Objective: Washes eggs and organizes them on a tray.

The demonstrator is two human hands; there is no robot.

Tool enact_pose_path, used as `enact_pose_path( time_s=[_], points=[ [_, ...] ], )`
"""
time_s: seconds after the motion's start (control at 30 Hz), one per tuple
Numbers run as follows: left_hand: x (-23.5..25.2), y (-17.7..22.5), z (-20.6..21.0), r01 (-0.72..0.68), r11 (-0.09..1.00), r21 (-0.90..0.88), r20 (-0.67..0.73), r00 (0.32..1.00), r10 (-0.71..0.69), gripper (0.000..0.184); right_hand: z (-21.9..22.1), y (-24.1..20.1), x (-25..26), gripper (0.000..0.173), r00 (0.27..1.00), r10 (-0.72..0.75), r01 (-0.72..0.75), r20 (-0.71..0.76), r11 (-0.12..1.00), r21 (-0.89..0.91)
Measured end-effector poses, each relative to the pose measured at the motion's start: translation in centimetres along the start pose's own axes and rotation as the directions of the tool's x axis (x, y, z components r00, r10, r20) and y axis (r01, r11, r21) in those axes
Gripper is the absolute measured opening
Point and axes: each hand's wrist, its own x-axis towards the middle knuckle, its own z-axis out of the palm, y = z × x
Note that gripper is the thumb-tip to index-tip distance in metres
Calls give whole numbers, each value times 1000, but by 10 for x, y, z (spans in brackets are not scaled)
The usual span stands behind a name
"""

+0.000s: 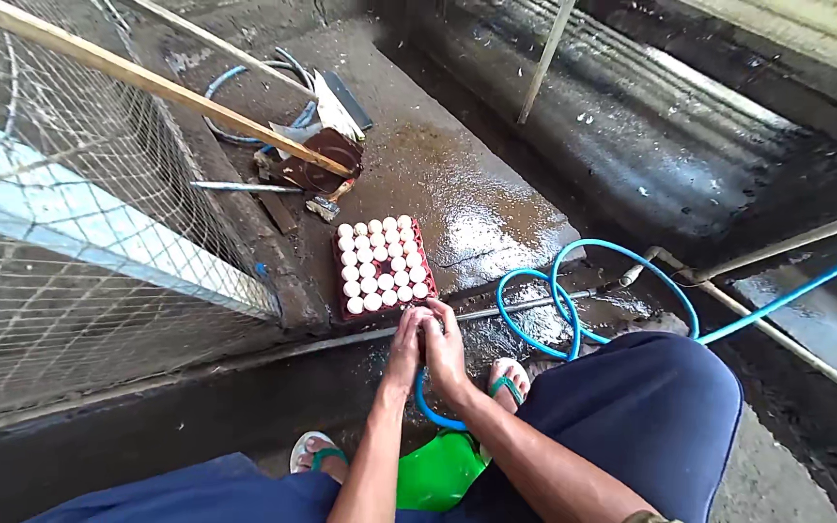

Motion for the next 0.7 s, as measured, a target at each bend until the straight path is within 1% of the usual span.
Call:
enact_pose_path(
  time_s=[0.03,0.07,0.1,0.13,0.17,0.23,0.27,0.3,0.33,0.4,0.43,0.47,0.5,0.53,0.57,0.6,0.63,0.67,0.7],
  points=[
    [0,-1,4,-29,999,18,-25,999,30,39,0,2,2,47,998,-52,51,-20,998,-23],
    [-2,-4,7,-39,998,56,-51,998,42,40,0,2,8,48,999,-21,21,-47,1000,-8],
    [-1,-7,10,-45,994,99,-92,994,54,40,0,0,15,47,996,61,-60,-60,998,21],
    [-1,-9,12,-49,989,136,-138,988,68,40,3,-2,15,46,992,112,-110,-64,994,27],
    [0,-9,12,-54,986,155,-171,982,81,42,7,-2,8,45,994,92,-92,-62,996,5],
    [0,-8,12,-56,986,157,-182,980,84,39,10,5,-7,47,998,-45,43,-42,998,-43],
    [-2,-8,10,-31,988,153,-167,984,56,40,8,9,-5,48,998,-44,43,-37,998,-39],
    [-2,-8,7,-1,990,142,-142,990,21,42,6,9,6,48,999,22,-23,-32,1000,-13],
    [-1,-7,5,32,993,115,-116,993,-18,47,3,6,20,46,990,138,-138,-15,989,47],
    [-3,-4,1,88,994,62,-26,996,-86,54,-2,5,40,32,923,384,-381,26,902,202],
    [-3,-3,-2,124,992,8,42,991,-125,56,-5,6,44,28,892,449,-446,55,853,271],
    [-2,-3,-6,167,985,-37,94,982,-163,53,-8,6,45,29,883,464,-462,77,827,320],
    [0,-3,-10,209,977,-43,107,973,-203,46,-9,5,45,32,895,440,-439,77,833,336],
    [3,-3,-12,235,972,-14,63,970,-233,40,-9,6,42,35,923,379,-379,61,876,298],
    [5,-6,-10,234,972,20,-29,972,-233,41,-7,8,36,40,962,270,-274,48,939,209],
    [6,-9,-8,204,977,58,-102,975,-198,41,-4,12,25,43,992,117,-120,50,990,75],
    [5,-8,-8,168,984,65,-113,981,-160,43,0,16,15,47,996,-44,48,77,998,-49],
    [3,-6,-7,142,989,30,-79,987,-139,47,2,21,8,48,976,-192,204,103,970,-131],
    [3,-4,-5,125,992,7,-49,991,-124,50,4,26,6,48,951,-287,304,116,936,-179]
  ],
)
